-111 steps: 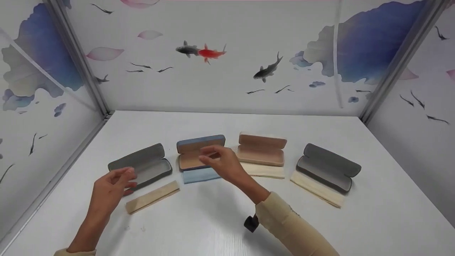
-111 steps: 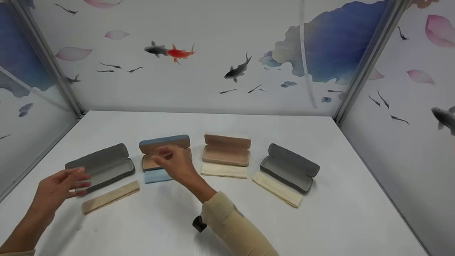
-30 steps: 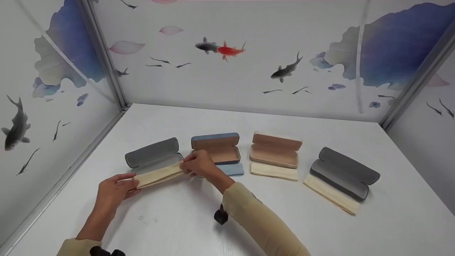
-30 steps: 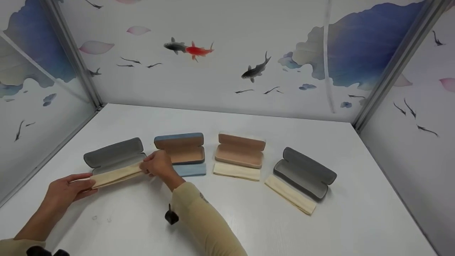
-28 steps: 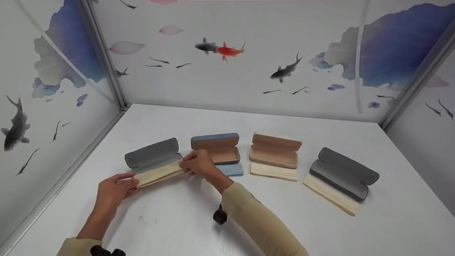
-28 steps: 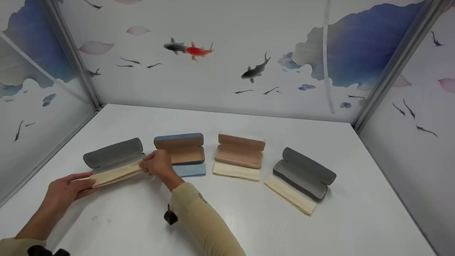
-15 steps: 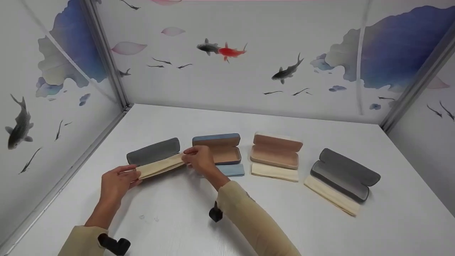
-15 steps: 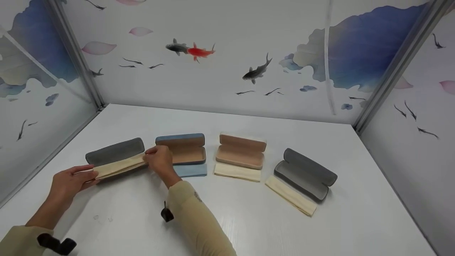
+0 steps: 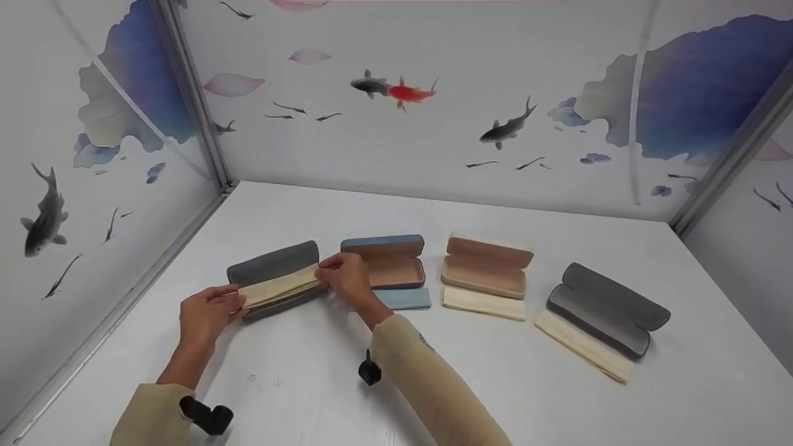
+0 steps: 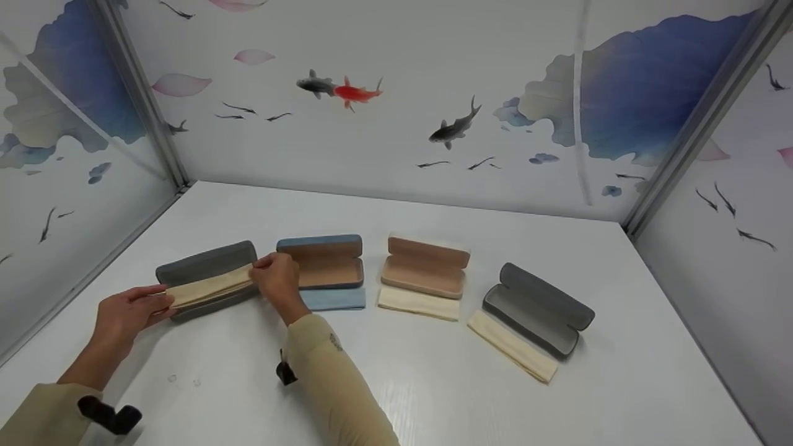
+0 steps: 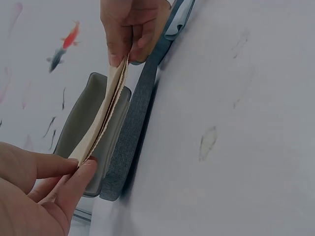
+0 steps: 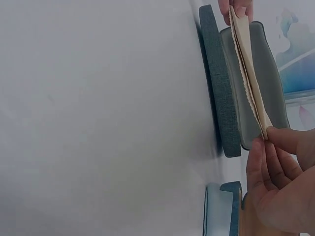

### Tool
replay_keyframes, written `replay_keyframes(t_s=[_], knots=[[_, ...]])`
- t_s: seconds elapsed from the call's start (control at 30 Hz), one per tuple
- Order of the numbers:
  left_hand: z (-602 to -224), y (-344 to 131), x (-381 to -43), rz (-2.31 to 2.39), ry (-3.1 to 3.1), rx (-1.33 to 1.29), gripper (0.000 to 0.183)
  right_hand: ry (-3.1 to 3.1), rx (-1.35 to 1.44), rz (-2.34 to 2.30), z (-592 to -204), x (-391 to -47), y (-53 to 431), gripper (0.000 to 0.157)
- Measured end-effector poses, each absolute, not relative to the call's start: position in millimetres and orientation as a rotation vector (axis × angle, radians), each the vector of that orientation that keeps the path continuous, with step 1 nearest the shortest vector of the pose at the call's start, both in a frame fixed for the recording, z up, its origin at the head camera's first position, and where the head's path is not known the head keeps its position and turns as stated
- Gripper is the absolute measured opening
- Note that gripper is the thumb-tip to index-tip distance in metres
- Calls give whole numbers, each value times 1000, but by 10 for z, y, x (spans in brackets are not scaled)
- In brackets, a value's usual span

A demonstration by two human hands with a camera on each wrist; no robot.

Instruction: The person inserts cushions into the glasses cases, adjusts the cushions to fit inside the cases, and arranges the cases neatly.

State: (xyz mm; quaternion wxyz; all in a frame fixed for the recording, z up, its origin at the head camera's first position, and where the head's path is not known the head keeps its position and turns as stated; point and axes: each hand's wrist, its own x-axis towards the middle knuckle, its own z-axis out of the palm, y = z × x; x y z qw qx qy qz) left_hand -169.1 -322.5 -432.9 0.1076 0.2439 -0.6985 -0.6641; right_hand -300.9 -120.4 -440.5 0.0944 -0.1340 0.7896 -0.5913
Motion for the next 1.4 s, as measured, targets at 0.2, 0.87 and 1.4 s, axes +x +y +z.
replay_keyframes(t_s=[0.2, 0.87, 1.4], knots=[[-4344, -3224, -1717, -1971, -2043, 731, 44, 2349, -393, -1762, -4426, -3009, -1207, 7], [-4455, -3219, -1758, -1535, -2330, 814, 35, 2475, -448, -1634, -4500, -3006, -1265, 8], [-4396, -3266, -1714, -1387, -2402, 827, 35, 2494, -506, -1618, -4461, -3005, -1232, 10]])
